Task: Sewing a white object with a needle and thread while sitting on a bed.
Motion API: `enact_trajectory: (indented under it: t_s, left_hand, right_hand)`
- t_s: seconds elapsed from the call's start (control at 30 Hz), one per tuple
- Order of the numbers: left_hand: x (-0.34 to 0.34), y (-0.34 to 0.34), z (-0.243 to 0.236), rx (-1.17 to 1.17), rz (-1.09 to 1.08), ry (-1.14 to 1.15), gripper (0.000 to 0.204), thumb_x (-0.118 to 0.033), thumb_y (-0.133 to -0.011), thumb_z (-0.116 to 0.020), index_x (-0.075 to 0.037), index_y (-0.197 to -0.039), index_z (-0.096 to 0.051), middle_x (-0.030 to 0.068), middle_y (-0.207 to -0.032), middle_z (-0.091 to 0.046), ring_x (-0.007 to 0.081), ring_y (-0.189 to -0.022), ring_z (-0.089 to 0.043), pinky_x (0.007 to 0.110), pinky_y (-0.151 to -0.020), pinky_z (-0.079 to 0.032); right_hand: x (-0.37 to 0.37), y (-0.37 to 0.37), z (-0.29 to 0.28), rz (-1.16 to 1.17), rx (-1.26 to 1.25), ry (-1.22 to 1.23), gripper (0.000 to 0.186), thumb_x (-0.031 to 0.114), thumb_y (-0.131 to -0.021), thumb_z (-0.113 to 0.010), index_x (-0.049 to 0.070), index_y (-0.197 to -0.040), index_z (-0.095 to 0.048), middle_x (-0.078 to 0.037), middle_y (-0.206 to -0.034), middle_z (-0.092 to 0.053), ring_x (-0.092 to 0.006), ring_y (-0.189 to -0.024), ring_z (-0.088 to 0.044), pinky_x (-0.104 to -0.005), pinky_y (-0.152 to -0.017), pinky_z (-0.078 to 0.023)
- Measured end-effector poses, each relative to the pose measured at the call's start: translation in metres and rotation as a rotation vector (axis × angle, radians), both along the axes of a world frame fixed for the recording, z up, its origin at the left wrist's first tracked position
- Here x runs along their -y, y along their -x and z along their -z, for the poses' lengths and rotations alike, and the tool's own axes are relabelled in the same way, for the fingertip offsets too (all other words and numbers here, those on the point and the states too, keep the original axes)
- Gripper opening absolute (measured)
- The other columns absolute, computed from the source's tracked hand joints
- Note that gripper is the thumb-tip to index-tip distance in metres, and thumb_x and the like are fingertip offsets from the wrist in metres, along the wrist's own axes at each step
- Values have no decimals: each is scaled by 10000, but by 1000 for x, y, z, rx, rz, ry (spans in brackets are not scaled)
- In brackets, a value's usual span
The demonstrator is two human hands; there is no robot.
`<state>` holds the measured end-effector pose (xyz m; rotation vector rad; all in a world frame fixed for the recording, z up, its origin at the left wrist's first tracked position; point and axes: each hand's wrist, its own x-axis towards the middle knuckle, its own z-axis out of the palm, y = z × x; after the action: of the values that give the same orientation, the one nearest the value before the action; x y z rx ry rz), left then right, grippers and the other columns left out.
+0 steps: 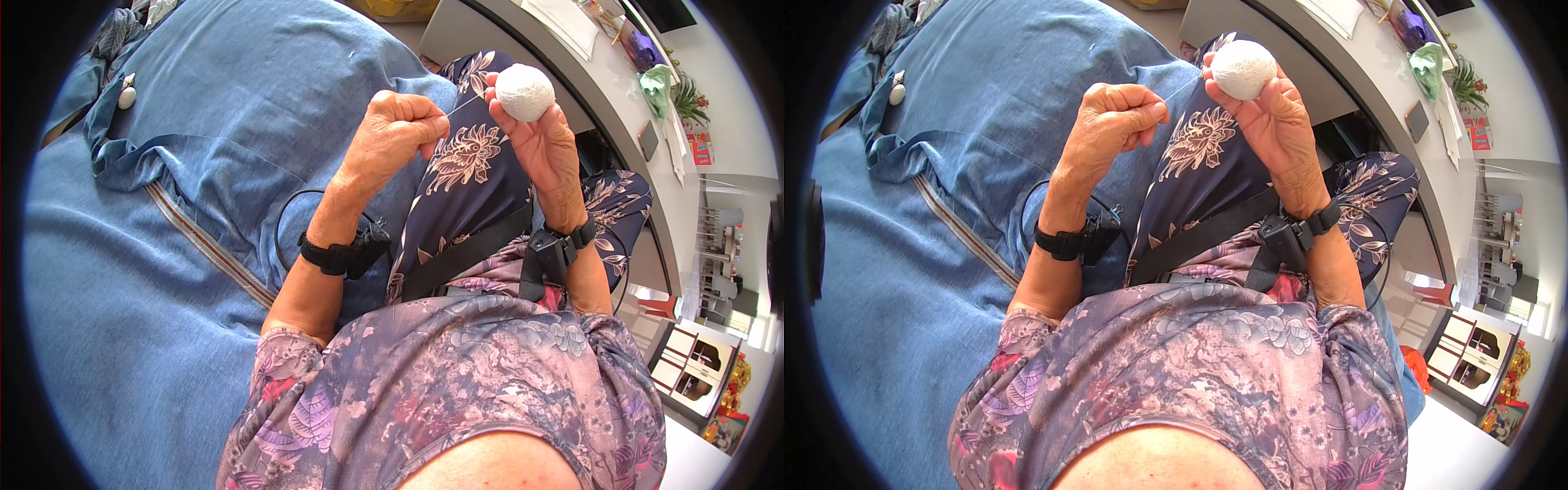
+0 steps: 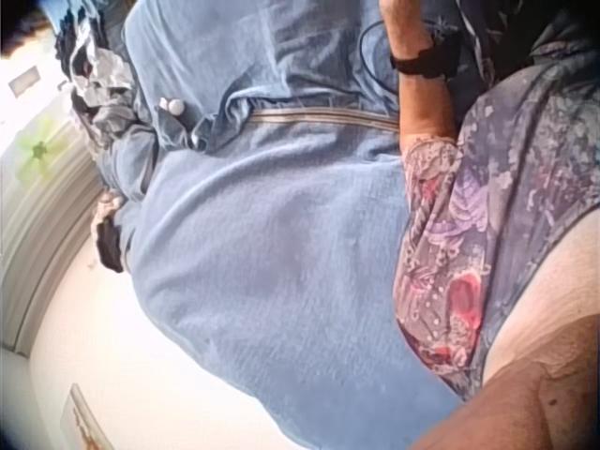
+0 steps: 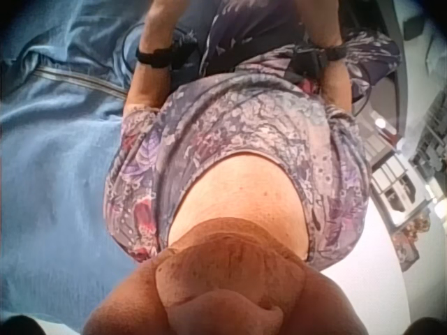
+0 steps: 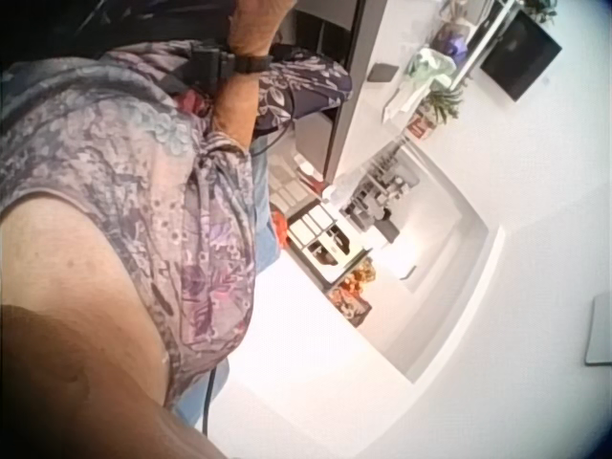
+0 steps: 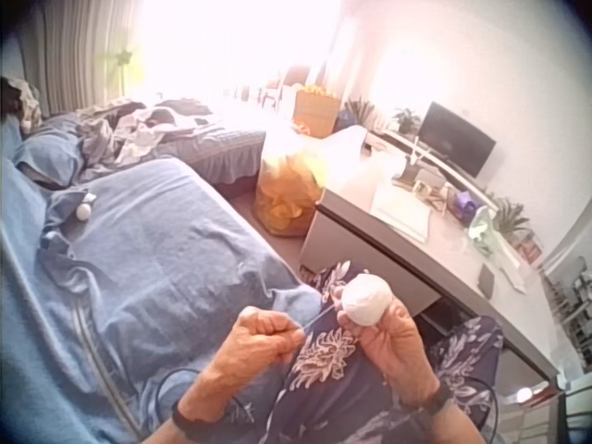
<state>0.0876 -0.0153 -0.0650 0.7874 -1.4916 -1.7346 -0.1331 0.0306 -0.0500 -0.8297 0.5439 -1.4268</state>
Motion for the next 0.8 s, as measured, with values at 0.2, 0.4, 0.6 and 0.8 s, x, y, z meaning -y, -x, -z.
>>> enact_trajectory:
  t_s: [0.2, 0.4, 0.6, 0.8]
  left_hand:
    - [0, 0, -3, -9, -5, 51, 152, -101, -841, -630, 3, -741, -680, -12, -516, -512, 23, -442, -418, 181, -407, -286]
    - [-1, 0, -2, -24, -29, 63, 155, -97, -839, -623, 4, -733, -675, -19, -504, -494, 24, -435, -400, 191, -404, -274]
    - [1, -1, -3, -77, -213, -70, 156, -84, -872, -600, 13, -772, -670, -23, -529, -495, 15, -433, -366, 173, -396, -232]
    - [2, -7, -8, -265, -392, -114, 157, -70, -903, -569, 43, -831, -650, -6, -552, -481, 20, -434, -320, 173, -392, -212]
  right_hand:
    - [0, 9, 4, -9, 138, -55, 693, 252, -818, -696, -82, -1322, -359, -328, -1347, -371, -402, -1200, -478, -448, -1040, -420]
    - [-1, 3, 2, 6, 118, -35, 663, 272, -812, -708, -84, -1286, -411, -327, -1292, -447, -379, -1159, -528, -439, -997, -458]
    - [-1, 1, -2, -36, -43, 9, 607, 240, -831, -694, -53, -1291, -429, -306, -1277, -482, -377, -1130, -554, -429, -964, -479]
    - [0, 1, -3, -1, -77, -9, 553, 191, -838, -682, -40, -1282, -446, -265, -1234, -537, -350, -1128, -563, -457, -952, -484]
